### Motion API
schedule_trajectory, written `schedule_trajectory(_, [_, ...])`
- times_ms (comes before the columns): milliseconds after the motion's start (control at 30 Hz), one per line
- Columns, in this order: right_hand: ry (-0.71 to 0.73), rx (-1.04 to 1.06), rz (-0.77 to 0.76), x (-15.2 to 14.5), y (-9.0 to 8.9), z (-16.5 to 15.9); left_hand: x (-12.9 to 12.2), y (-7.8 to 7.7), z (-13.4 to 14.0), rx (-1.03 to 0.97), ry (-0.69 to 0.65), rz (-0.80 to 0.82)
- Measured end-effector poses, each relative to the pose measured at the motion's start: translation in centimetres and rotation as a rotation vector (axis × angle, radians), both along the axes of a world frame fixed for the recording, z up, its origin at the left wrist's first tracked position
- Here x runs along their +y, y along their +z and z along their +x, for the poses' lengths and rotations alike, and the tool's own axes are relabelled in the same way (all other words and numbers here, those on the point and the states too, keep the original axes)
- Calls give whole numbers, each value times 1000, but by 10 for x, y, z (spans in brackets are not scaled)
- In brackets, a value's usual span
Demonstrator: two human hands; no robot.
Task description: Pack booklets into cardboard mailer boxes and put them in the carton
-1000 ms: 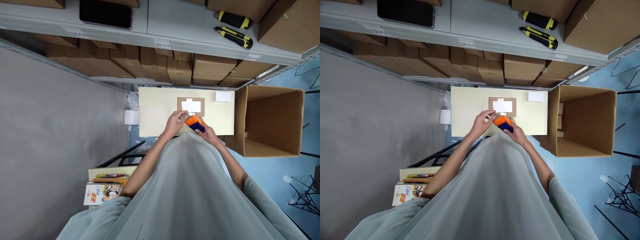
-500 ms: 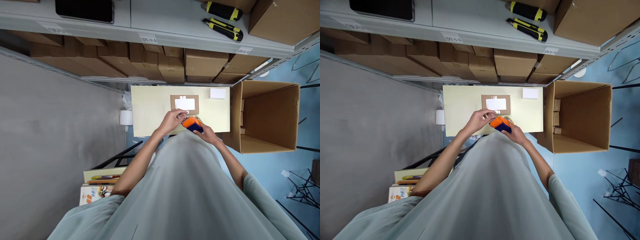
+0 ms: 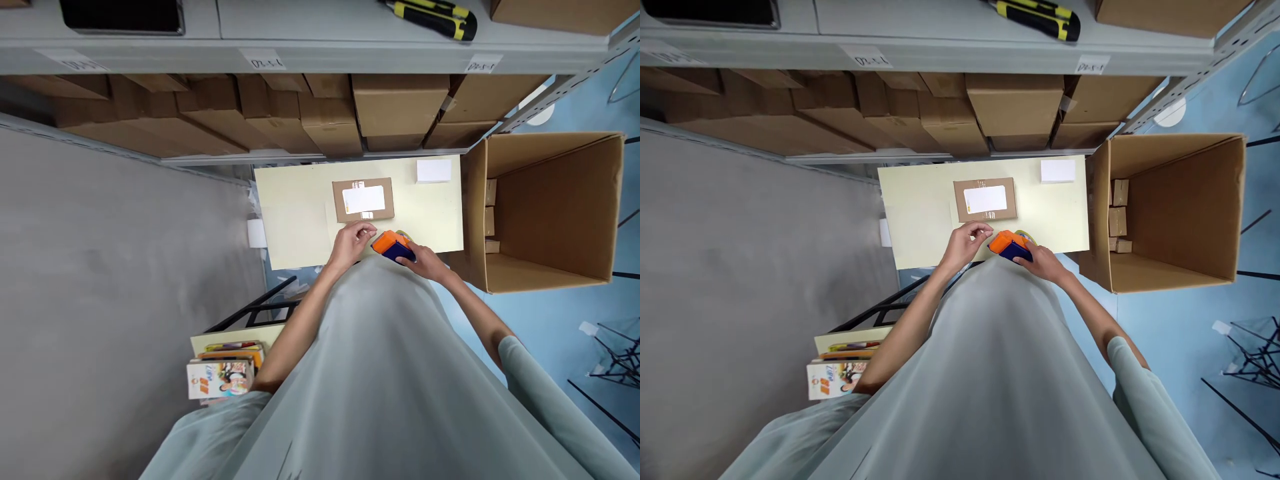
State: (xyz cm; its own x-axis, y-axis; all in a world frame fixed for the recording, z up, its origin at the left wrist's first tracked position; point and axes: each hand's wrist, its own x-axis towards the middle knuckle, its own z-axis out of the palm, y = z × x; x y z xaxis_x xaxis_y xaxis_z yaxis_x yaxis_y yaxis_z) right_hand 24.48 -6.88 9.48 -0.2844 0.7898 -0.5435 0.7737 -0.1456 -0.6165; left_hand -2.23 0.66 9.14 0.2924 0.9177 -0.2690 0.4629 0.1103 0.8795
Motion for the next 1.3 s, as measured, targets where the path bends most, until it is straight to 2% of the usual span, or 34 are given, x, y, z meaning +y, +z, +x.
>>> schedule_trajectory(200, [146,-17,48,-14,-4,22,-27,-14,19,-59,107,-74])
schedule_trajectory(367, [180,-91,26,-18,-4,55,-35,-29,21,-81,232,-43])
schedule_trajectory(533, [234,-142,62,-17,-21,90,-42,-55,21,-91,310,-94])
schedule_trajectory(733, [396,-333,237,25,-60,105,-58,-96,55,-167,487,-208])
schedule_trajectory(833, [501,-365,317,48,-76,108,-57,-118,66,-188,589,-248])
schedule_trajectory(967, [599,-356,378,64,-95,108,-50,-145,72,-190,745,-224])
schedule_trajectory(1133, [619,-381,395,78,-115,106,-45,-168,86,-259,857,-176])
schedule_trajectory(1300, [659,-406,378,102,-125,102,-40,-186,103,-299,1010,-159])
